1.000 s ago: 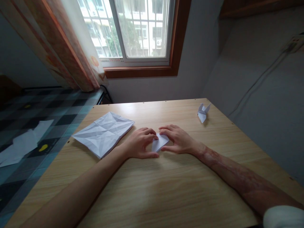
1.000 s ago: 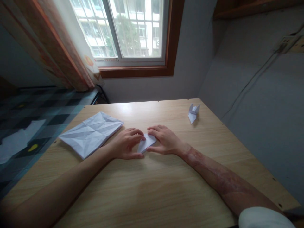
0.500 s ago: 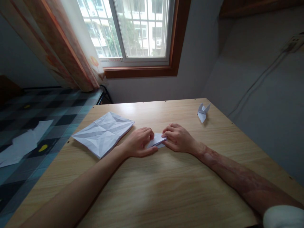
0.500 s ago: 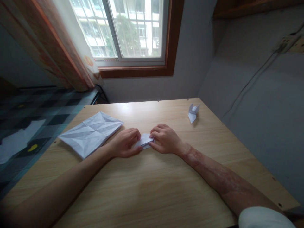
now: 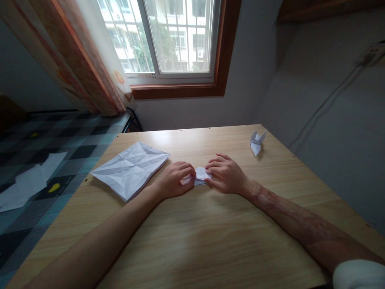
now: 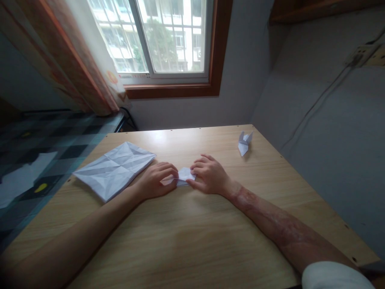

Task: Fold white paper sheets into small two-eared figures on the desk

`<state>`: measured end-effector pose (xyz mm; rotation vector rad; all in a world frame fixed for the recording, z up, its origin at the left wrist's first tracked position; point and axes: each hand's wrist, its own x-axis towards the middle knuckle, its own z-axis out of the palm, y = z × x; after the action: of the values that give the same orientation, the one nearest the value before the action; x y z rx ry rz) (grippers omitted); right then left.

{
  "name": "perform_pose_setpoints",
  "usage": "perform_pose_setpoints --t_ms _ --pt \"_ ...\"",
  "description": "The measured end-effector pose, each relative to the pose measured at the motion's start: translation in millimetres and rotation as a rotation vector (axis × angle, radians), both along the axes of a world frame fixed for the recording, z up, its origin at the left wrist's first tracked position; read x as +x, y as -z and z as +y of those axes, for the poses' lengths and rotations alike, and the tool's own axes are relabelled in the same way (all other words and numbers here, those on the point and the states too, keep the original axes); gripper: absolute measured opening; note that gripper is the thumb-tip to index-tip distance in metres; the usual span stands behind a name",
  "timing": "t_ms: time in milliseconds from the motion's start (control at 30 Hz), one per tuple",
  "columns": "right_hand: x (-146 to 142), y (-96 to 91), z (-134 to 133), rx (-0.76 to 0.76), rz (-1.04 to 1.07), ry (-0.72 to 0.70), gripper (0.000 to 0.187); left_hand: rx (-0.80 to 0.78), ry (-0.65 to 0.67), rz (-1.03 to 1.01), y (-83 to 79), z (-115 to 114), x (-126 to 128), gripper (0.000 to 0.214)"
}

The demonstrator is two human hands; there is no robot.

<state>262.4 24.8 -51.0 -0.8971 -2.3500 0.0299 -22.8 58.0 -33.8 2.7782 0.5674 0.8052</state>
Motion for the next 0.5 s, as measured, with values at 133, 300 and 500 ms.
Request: perform_pose_setpoints --t_ms 133,300,500 --pt "-1.4 0.1 -1.9 0.065 -0.018 -0.003 0.023 0.118 0.025 -0.026 1.7 -0.9 0.4 0.012" --pt "-5.0 2.4 -4.5 0.074 -0.025 0.002 0.016 0.192 0.057 -0.078 8.5 -5.0 1.4 0.012" --pt "-3.6 7.0 3.4 -0.037 0.069 -0.041 0.024 0.177 -0.026 -0.135 12.5 -4.4 3.8 0.026"
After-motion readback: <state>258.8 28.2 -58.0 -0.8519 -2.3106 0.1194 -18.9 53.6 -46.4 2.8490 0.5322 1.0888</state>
